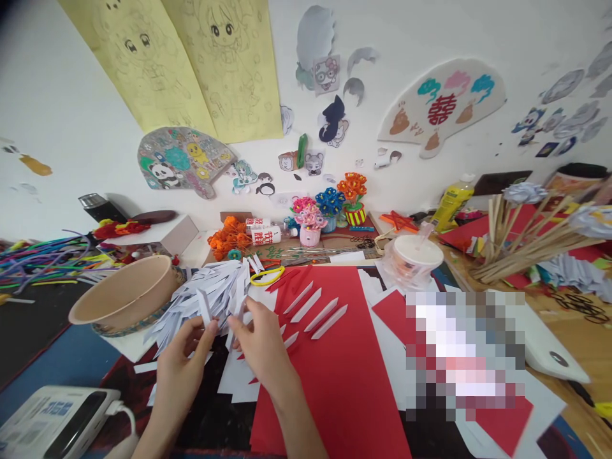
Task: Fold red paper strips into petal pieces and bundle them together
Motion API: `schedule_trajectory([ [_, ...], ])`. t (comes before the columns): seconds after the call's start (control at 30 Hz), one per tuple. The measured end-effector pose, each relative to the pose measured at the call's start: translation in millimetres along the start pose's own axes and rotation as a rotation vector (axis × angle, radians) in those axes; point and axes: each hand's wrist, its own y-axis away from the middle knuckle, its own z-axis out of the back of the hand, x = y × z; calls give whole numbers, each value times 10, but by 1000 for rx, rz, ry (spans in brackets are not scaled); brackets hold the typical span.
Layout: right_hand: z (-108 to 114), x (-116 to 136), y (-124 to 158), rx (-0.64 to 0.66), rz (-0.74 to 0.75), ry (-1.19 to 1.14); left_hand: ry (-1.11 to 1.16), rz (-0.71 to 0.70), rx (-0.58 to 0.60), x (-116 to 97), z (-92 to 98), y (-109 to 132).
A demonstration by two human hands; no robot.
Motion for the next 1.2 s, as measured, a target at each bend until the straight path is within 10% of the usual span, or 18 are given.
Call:
schedule_trajectory([
  [0.13,-33,58,33,-73,53,61,20,-29,-15,-24,74,19],
  [0.3,66,217,214,45,48,-98,109,-69,292,-180,88,84],
  [0.53,382,153,682,-246,2,-120,96,-193,482,-418,-12,401],
  [0.83,723,-179,1144,-310,-86,-353,117,-371,345,-465,-337,964],
  [1.2,836,-310,1130,-372,-96,171,-235,-600,85,-190,-278,868],
])
